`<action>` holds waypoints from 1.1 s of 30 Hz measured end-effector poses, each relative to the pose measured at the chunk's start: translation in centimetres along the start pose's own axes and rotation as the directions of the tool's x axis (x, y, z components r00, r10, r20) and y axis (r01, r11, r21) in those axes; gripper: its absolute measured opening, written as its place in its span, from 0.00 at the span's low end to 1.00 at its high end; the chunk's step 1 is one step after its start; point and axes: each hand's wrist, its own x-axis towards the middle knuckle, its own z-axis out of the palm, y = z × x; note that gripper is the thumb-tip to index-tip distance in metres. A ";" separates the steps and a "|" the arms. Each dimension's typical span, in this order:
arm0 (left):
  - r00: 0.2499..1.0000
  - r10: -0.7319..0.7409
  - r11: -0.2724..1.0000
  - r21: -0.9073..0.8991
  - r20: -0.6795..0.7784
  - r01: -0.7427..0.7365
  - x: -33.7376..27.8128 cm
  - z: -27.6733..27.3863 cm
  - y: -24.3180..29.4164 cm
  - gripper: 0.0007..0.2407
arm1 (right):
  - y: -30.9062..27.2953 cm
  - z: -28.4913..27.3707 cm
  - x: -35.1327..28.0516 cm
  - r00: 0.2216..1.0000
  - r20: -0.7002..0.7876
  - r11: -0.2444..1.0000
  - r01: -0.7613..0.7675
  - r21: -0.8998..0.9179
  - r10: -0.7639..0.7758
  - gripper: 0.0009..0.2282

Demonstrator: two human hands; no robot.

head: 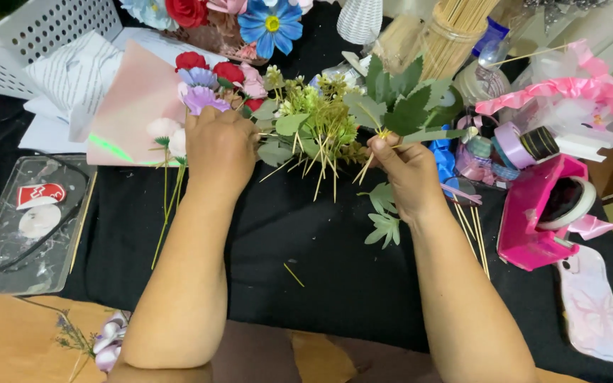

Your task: The person arranges artificial leaves and flowers on wooden sticks. They use blue-handled shears to cut the sticks to size and then attach the leaves to the stems, placing the finished pieces on the table.

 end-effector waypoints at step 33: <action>0.884 -0.193 0.285 -0.838 0.426 0.466 0.2 -2.7 11.7 0.04 | -1.7 3.1 -2.7 0.981 0.095 0.985 0.171 0.008 -0.171 0.07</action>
